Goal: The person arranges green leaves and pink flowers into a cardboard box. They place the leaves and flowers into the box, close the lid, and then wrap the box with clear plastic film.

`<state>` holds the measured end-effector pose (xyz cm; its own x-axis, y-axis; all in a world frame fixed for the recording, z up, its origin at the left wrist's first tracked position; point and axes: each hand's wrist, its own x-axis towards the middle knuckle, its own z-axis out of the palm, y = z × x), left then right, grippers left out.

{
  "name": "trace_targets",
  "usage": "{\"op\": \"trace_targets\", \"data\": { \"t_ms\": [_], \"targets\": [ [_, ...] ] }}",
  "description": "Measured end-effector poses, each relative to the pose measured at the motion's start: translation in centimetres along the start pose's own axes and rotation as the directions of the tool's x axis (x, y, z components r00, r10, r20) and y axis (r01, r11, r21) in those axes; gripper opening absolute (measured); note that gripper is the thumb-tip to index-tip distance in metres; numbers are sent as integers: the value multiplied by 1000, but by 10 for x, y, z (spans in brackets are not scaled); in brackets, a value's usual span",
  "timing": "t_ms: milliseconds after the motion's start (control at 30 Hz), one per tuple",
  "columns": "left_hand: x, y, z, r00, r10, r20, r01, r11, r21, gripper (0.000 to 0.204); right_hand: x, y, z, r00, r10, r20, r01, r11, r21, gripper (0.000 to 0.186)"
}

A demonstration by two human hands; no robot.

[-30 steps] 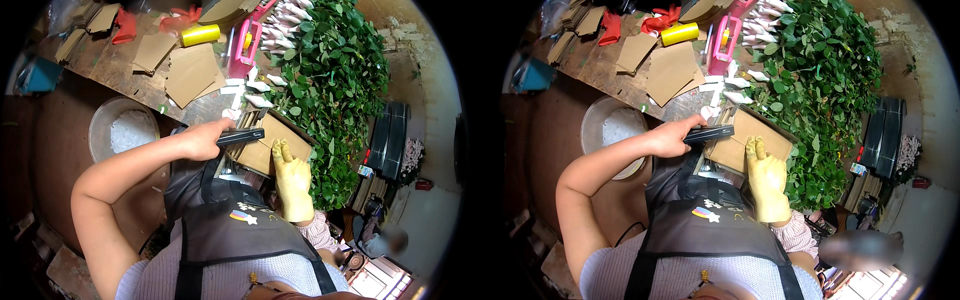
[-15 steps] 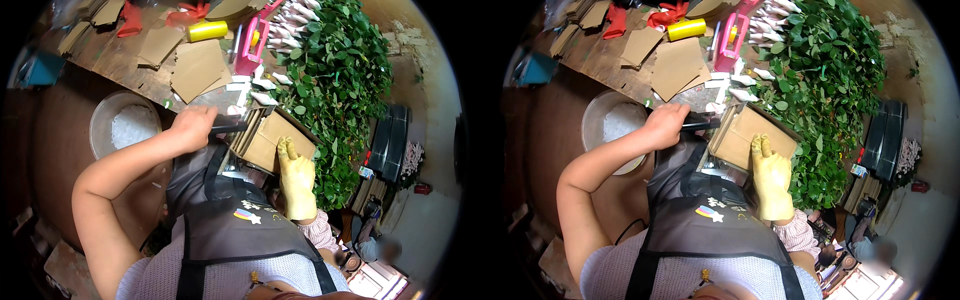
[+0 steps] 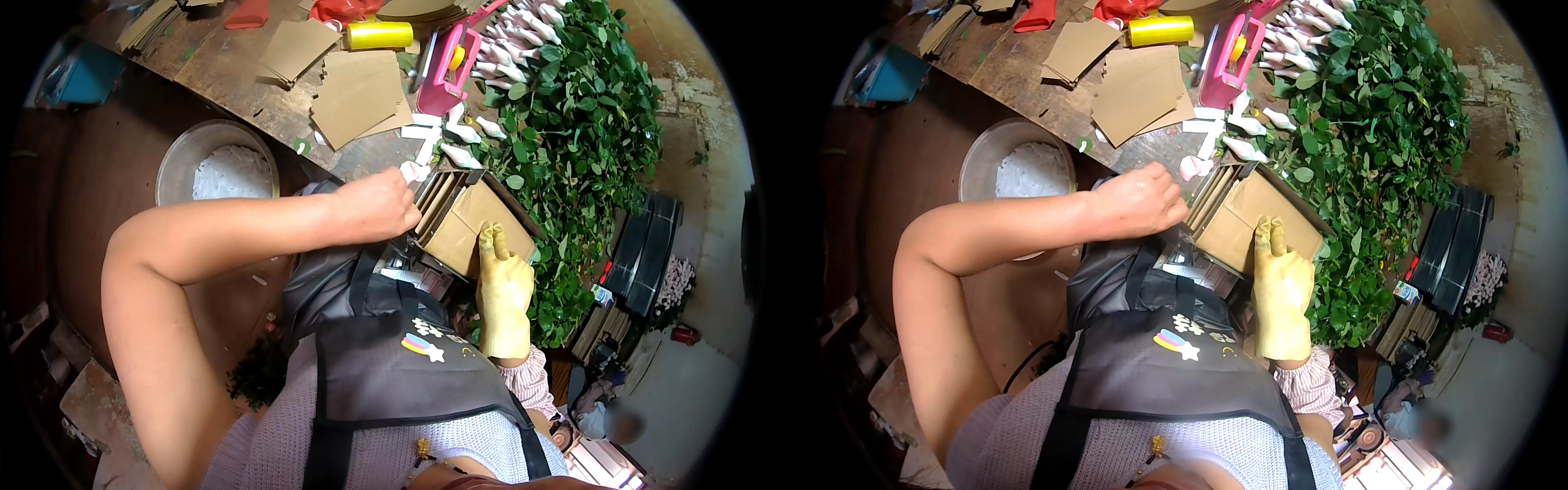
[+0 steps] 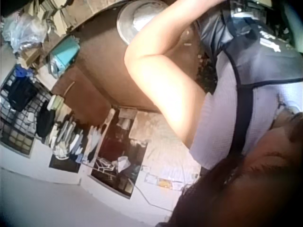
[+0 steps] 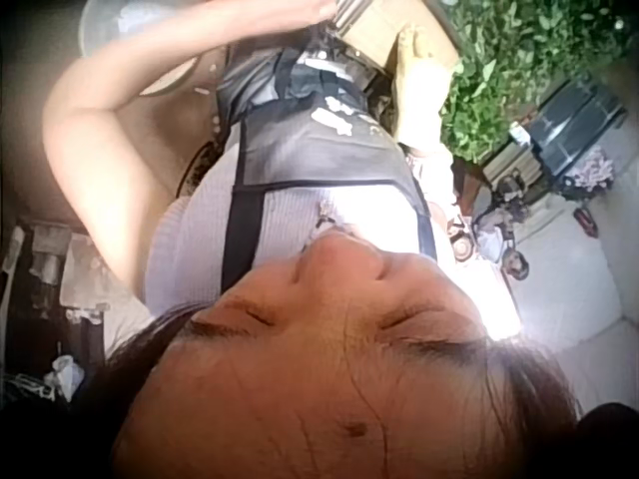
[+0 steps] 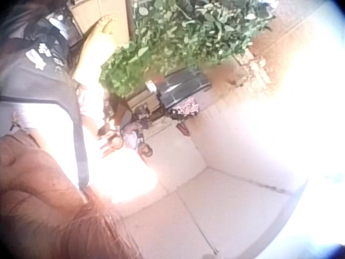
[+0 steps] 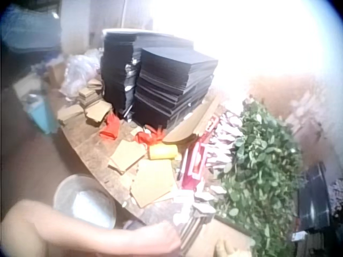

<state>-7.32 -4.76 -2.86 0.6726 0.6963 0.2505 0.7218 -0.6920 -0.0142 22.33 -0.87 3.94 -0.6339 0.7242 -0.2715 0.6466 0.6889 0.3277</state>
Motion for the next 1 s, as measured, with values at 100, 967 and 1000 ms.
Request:
{"op": "trace_targets", "data": {
  "t_ms": [100, 967, 1000],
  "targets": [
    [5, -8, -1, 992, -21, 124, 34, 994, -102, 12, 1, -1, 1, 1000, 5, -7, -5, 1000, 0, 77],
    [27, -63, 60, 946, -308, -100, 317, 945, 83, 16, 2, -1, -6, 1000, 18, -14, -16, 995, 100, 62],
    [38, -69, 64, 935, -335, -121, 344, 936, 70, 17, 2, 0, -7, 1000, 12, -12, -10, 995, 101, 62]
  ]
}}
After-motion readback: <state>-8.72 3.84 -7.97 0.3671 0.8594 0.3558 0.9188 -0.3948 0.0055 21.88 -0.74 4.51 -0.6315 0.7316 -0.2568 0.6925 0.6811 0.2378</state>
